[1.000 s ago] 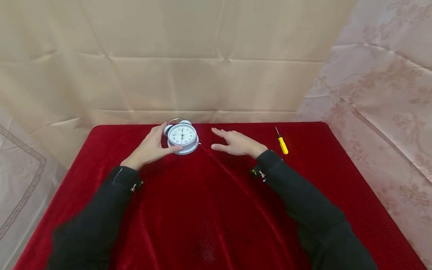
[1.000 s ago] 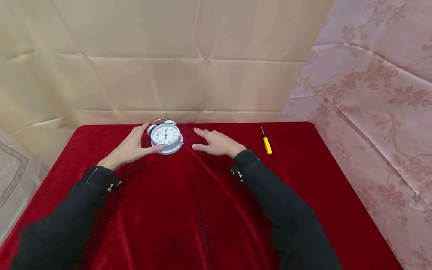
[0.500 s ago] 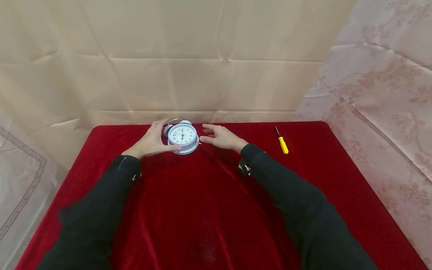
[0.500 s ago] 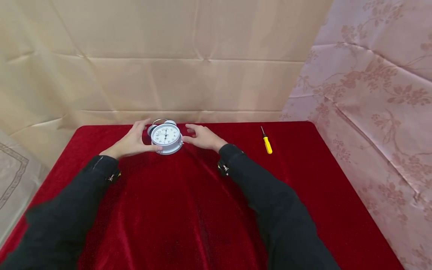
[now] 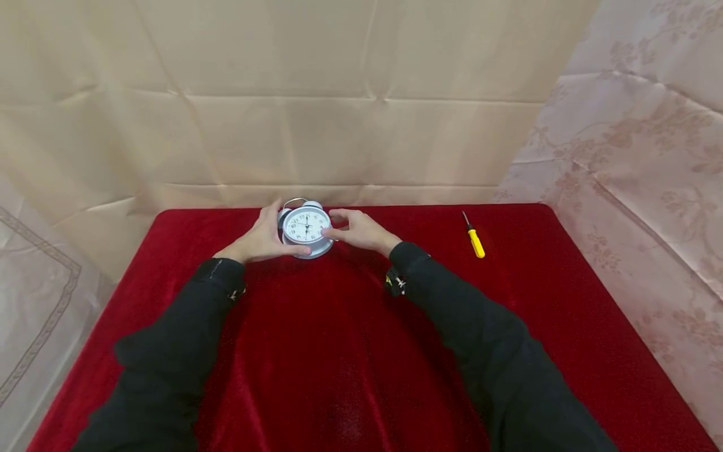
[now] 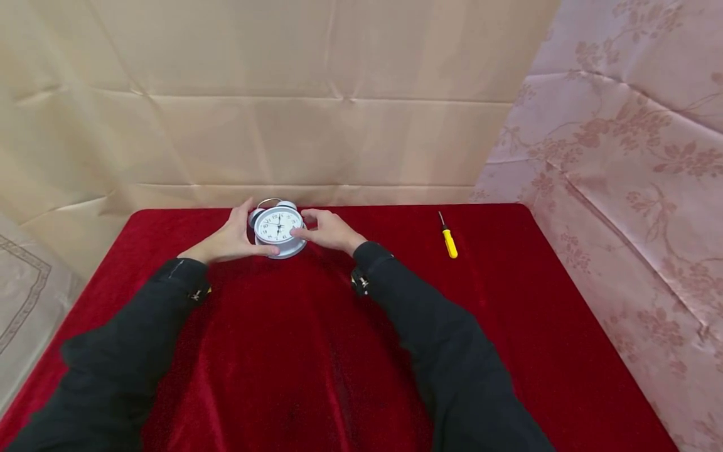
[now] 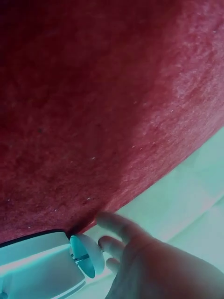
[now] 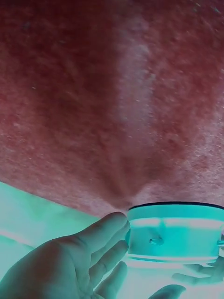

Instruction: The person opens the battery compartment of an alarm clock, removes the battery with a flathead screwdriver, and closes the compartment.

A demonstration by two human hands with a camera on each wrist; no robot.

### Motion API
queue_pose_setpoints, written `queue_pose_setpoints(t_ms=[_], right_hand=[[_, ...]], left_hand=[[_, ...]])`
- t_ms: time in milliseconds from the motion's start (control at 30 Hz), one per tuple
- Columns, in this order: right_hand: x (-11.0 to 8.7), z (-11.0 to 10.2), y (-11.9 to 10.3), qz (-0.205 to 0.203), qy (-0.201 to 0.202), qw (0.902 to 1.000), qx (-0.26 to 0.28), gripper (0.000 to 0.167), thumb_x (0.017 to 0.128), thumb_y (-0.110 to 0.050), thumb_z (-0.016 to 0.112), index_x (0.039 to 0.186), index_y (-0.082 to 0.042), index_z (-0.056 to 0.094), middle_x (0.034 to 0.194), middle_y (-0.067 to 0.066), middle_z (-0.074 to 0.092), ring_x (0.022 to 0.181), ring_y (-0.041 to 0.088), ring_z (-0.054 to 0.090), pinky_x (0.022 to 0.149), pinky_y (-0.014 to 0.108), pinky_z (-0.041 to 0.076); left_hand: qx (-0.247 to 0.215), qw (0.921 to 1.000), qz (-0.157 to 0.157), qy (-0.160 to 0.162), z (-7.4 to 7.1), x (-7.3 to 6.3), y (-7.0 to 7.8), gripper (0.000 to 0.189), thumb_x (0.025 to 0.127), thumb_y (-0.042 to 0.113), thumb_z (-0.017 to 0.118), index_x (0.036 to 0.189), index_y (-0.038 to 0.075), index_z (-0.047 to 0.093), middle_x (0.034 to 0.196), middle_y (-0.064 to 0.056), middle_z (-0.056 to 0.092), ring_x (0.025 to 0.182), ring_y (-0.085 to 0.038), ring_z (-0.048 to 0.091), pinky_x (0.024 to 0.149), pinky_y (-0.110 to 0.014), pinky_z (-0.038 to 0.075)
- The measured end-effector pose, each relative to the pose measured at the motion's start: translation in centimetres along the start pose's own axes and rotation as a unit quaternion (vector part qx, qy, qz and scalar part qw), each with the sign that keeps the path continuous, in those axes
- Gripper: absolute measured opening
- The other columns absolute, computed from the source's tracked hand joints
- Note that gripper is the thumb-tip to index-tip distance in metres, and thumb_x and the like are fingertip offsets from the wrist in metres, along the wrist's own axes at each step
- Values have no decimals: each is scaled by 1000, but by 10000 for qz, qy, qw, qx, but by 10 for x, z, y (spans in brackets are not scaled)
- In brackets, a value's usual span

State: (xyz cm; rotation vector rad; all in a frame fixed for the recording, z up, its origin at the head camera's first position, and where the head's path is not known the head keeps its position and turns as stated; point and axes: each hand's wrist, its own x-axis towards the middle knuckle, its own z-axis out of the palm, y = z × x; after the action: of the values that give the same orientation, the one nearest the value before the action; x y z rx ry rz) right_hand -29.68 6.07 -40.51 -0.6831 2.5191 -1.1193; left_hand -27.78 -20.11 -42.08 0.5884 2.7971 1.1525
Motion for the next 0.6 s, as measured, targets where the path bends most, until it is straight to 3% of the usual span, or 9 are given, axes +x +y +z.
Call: queue_pose_setpoints(t_ms=[167,333,500,600], right_hand=[[4,5,-2,-67,-127,9999,34,69,94,-33,74,151,-7,46,143,8,57,115,21,60,98,31,51],[3,9,2,-53,-420,9988,-233,67,93,-24,75,149,-4,47,141,13,59,122,23,60,104,32,47],[2,9,4,16,-348,9987,-374,64,96,-32,70,150,-5,48,142,11,58,124,21,57,108,34,43],[2,8,3,20,-311,9986,-427,61,98,-28,68,150,-5,47,142,12,58,126,22,56,110,36,41]], left_hand=[[101,9992,-352,-166,3,-2,0,119,72,47,88,156,4,16,146,-18,34,139,-35,24,104,-62,38],[103,9984,-444,-329,4,-2,0,117,72,47,88,155,4,19,146,-17,35,138,-34,24,103,-61,40],[-234,9990,-106,-374,3,-1,0,110,74,39,89,154,2,22,145,-16,40,134,-33,34,107,-59,37],[-529,9979,56,-366,1,0,0,108,75,33,90,153,2,23,145,-14,42,132,-31,38,109,-58,35]])
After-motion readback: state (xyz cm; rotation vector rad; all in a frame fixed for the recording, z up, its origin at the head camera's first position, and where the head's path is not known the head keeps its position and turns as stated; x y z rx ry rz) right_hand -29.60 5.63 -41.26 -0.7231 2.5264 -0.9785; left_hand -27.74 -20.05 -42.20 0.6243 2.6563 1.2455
